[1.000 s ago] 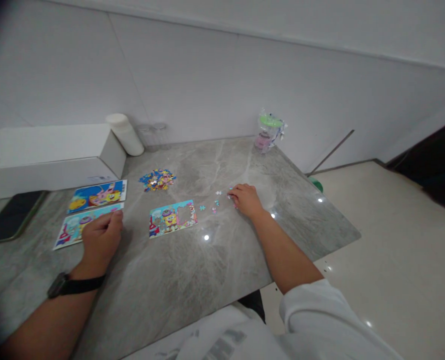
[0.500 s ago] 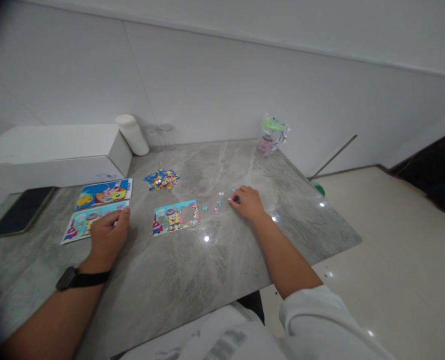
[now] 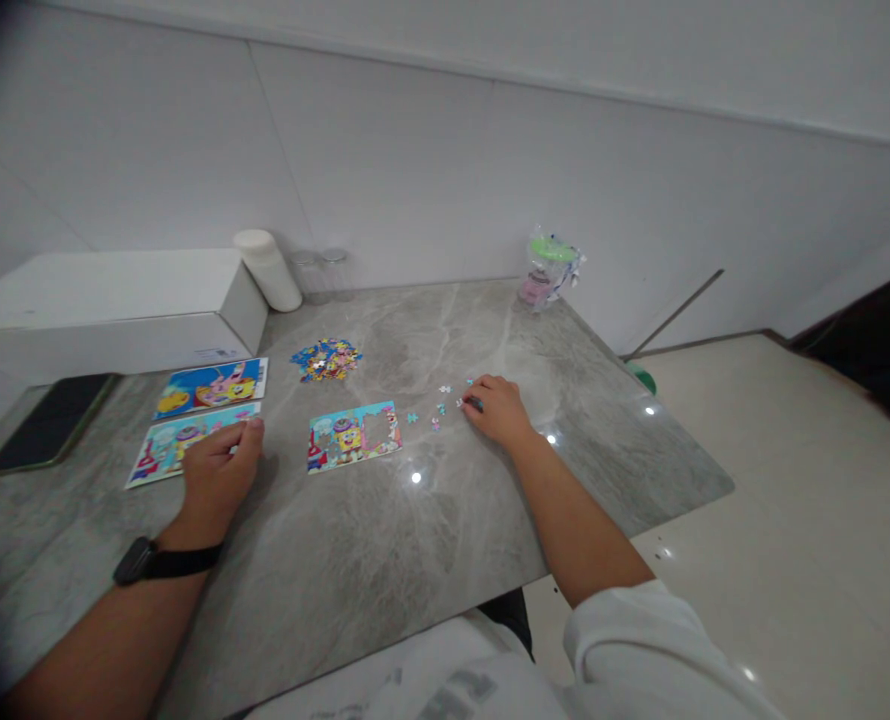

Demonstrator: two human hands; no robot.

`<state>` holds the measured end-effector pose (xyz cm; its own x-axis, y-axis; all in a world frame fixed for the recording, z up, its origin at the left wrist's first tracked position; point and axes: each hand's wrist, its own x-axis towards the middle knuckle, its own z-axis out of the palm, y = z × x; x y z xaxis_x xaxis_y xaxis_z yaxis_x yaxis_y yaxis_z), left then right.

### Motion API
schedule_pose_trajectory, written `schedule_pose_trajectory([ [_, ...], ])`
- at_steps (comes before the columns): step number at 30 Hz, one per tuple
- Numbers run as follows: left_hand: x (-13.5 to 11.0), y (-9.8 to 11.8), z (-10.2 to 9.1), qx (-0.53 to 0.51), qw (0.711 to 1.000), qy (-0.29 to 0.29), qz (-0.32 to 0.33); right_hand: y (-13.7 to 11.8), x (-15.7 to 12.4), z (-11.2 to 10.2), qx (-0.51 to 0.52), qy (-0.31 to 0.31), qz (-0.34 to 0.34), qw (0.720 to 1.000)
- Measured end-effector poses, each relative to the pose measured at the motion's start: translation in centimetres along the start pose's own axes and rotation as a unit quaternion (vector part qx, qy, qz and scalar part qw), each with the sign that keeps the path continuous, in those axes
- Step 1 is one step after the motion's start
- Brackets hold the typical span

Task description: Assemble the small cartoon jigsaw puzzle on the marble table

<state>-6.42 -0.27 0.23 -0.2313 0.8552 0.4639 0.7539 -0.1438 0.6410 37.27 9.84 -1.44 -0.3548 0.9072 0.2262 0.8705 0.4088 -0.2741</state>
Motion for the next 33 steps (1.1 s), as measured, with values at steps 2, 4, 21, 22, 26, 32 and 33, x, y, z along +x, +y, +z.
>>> schedule_pose_trajectory([
  [2, 0.0, -0.1, 0.1, 0.008, 1.0, 0.004, 0.011, -0.5, 0.1, -0.1, 0.003, 0.009, -0.006, 1.0],
  [4, 0.0, -0.2, 0.1, 0.015, 1.0, 0.003, 0.021, -1.2, 0.2, 0.0, 0.007, 0.01, -0.033, 0.999],
  [21, -0.1, -0.6, 0.3, -0.008, 0.999, 0.005, 0.037, -4.2, 4.7, -2.0, -0.11, -0.199, -0.164, 0.96],
  [22, -0.1, -0.6, 0.3, -0.008, 0.999, 0.005, 0.038, -4.3, 4.9, -2.2, -0.108, -0.211, -0.173, 0.956],
  [26, -0.1, -0.7, 0.3, -0.002, 0.999, 0.003, 0.038, -4.5, 5.5, -2.4, -0.112, -0.24, -0.172, 0.949],
  [32, -0.1, -0.4, 0.2, 0.0, 0.999, -0.006, 0.031, -4.3, 5.3, -2.6, -0.109, -0.241, -0.179, 0.948],
  [33, 0.0, -0.4, 0.2, -0.001, 1.0, -0.007, 0.03, -4.3, 5.2, -2.7, -0.101, -0.239, -0.179, 0.949],
])
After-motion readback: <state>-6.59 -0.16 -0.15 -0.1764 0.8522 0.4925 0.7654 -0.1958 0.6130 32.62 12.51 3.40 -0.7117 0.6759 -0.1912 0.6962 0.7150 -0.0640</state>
